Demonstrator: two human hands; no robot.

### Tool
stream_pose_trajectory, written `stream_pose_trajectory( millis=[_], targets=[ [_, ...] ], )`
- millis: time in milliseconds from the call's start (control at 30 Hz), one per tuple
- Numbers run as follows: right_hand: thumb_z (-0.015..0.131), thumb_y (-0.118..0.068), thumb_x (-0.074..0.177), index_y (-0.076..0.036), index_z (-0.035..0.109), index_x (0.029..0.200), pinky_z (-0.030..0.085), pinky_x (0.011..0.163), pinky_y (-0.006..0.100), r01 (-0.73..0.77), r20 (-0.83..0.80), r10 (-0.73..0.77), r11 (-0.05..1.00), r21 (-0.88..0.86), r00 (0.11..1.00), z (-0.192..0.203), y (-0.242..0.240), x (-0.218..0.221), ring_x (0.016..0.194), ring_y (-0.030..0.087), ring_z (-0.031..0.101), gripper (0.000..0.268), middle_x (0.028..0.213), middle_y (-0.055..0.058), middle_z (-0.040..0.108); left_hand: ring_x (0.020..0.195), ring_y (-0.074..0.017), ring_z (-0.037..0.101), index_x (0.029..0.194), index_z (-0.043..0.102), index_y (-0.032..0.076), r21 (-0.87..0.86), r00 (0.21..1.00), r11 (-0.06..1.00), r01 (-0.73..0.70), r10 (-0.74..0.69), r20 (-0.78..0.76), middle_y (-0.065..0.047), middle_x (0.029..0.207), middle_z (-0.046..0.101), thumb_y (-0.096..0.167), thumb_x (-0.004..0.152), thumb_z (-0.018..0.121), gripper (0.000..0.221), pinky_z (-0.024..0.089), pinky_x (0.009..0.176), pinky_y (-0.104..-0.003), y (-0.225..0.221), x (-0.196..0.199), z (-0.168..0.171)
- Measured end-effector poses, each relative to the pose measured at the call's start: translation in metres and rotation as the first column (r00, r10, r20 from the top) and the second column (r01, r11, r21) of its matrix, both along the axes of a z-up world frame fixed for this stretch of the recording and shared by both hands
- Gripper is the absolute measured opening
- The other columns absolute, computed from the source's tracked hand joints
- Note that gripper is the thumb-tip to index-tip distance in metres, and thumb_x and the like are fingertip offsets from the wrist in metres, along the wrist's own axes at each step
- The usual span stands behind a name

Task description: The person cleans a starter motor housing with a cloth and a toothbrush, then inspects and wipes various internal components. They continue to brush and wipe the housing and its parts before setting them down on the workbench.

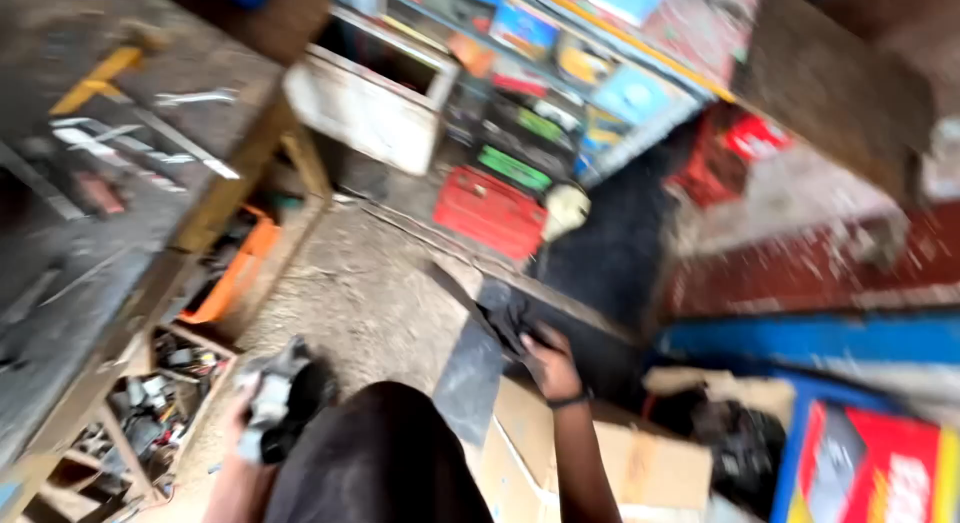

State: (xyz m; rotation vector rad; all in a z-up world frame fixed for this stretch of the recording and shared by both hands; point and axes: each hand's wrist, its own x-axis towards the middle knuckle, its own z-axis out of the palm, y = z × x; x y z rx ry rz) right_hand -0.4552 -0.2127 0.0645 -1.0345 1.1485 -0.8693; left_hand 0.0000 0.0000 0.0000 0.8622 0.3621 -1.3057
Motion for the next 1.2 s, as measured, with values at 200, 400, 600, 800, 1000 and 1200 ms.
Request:
stream_pose_trajectory(
  millis=[200,400,600,800,1000,1200],
  targets=[
    [0.073,-0.009,0.086,0.003,0.074,0.108,0.053,0.094,0.036,-0.366,-0.625,-0.054,0.770,-0.522,0.778,0.132,-0.006,0.038,0.103,0.024,0.069,0.025,0.110,0.017,0.073,0.112,-0.0329,0.067,0.133,0.060,0.008,-0.235,0.992,0.971,-0.048,0.019,-0.122,-0.014,0.127,0.069,0.044,0.097,0.056,0.051,0.051,0.097,-0.059,-0.092,-0.046,0.183],
    [0.062,-0.009,0.100,0.011,0.067,0.114,0.047,0.093,0.044,-0.294,0.303,0.321,0.947,-0.131,0.897,0.217,0.016,0.083,0.104,0.028,0.064,0.025,0.112,0.024,0.068,0.123,-0.0372,0.063,0.142,0.054,0.004,-0.326,0.962,0.945,-0.028,-0.064,-0.266,-0.018,0.139,0.062,0.053,0.093,0.057,0.069,0.046,0.105,-0.061,-0.118,-0.046,0.232],
    [0.052,-0.029,0.098,0.002,0.056,0.130,0.047,0.099,0.051,-0.008,0.659,-0.236,0.939,0.345,0.714,0.259,-0.015,0.172,0.113,0.033,0.065,0.045,0.123,0.021,0.068,0.111,-0.0341,0.066,0.135,0.051,0.015,0.006,0.999,1.000,0.010,-0.010,-0.034,-0.011,0.116,0.067,0.030,0.076,0.068,0.064,0.055,0.096,-0.062,-0.139,-0.025,0.261],
    [0.072,-0.027,0.093,0.005,0.054,0.138,0.044,0.106,0.047,-0.106,-0.089,0.063,0.753,-0.650,0.994,0.255,-0.035,0.246,0.116,0.029,0.064,0.058,0.130,0.020,0.065,0.087,-0.0330,0.072,0.112,0.068,0.001,-0.027,0.989,0.995,0.091,-0.094,-0.117,-0.016,0.097,0.075,0.030,0.071,0.073,0.051,0.060,0.083,-0.049,-0.167,0.033,0.300],
    [0.083,-0.037,0.086,-0.008,0.071,0.112,0.024,0.116,0.064,-0.766,-0.775,0.264,-0.163,-0.622,0.574,0.271,-0.093,0.364,0.108,0.026,0.064,0.041,0.106,0.010,0.071,0.073,-0.0279,0.069,0.108,0.072,-0.004,0.015,0.984,0.986,0.164,-0.163,-0.067,-0.014,0.088,0.074,0.021,0.068,0.077,0.047,0.058,0.066,-0.040,-0.195,0.094,0.295],
    [0.072,-0.024,0.078,-0.010,0.076,0.107,0.017,0.112,0.079,-0.823,-0.861,0.041,-0.277,-0.496,0.506,0.249,-0.122,0.451,0.108,0.026,0.069,0.033,0.102,0.005,0.074,0.075,-0.0297,0.070,0.113,0.065,-0.007,-0.081,0.970,0.967,0.240,-0.243,-0.028,-0.017,0.091,0.073,0.008,0.065,0.077,0.051,0.058,0.068,-0.042,-0.227,0.157,0.287]
  ],
)
